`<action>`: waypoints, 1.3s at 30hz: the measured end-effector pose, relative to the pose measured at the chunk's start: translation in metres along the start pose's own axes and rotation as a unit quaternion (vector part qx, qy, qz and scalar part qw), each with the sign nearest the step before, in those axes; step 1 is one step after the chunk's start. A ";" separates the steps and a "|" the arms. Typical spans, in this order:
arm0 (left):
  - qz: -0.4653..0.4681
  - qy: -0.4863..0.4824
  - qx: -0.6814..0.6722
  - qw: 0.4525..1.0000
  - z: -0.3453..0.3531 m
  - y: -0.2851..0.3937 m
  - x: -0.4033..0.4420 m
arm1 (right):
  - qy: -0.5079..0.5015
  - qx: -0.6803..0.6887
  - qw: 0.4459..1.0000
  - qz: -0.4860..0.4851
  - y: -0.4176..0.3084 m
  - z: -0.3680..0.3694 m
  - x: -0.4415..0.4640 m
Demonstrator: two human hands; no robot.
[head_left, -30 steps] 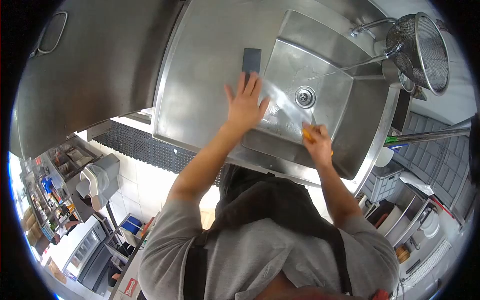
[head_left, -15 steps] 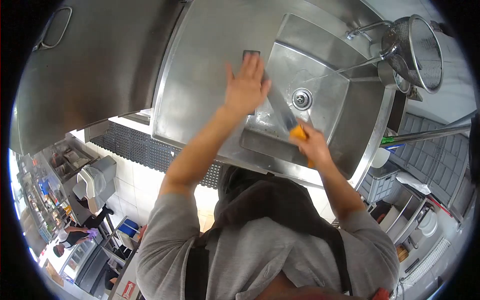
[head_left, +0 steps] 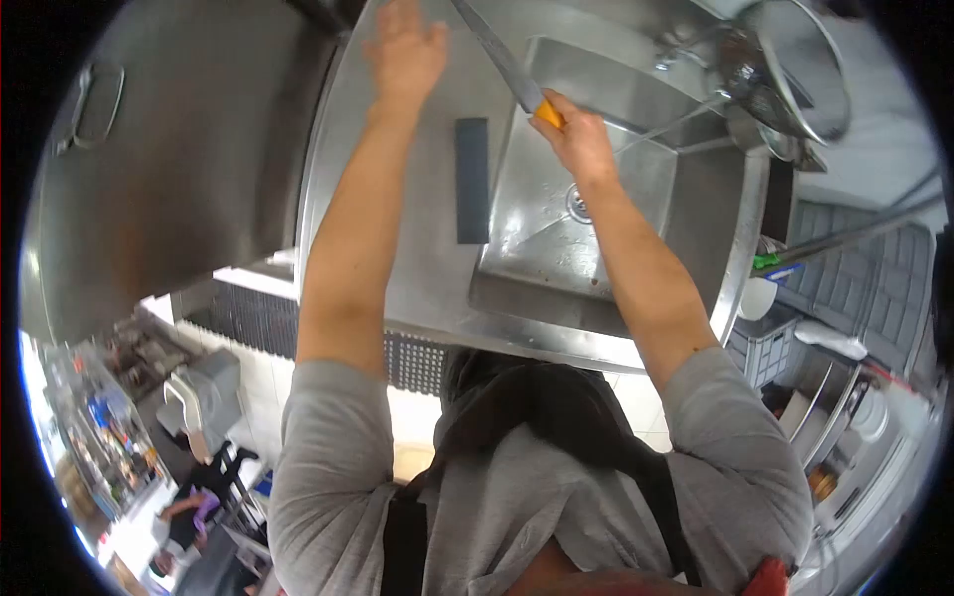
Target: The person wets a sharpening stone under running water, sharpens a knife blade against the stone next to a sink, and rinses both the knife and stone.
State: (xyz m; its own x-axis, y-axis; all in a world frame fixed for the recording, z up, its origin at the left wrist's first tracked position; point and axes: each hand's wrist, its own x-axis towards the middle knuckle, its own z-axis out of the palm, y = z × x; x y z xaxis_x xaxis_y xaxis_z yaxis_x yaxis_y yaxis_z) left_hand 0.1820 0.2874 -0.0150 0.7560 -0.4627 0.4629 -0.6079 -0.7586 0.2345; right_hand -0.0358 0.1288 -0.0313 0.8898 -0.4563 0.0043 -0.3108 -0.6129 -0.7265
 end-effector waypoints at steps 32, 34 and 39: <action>-0.343 -0.367 -0.354 0.789 0.019 0.192 -0.130 | 0.072 0.148 0.940 0.300 0.252 -0.130 -0.282; -0.276 -0.355 -0.428 0.784 0.040 0.236 -0.113 | 0.078 0.204 0.920 0.325 0.254 -0.136 -0.297; -0.239 -0.321 -0.632 0.664 0.099 0.297 -0.077 | 0.098 0.336 0.847 0.400 0.209 -0.180 -0.310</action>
State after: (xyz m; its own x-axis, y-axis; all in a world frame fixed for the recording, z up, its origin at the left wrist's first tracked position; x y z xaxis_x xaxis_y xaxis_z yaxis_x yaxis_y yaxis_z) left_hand -0.0323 0.0524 -0.0657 0.6369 -0.7157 -0.2866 0.3261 -0.0868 0.9414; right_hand -0.4366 0.0262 -0.0608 0.3907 -0.6904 -0.6088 -0.4690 0.4198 -0.7770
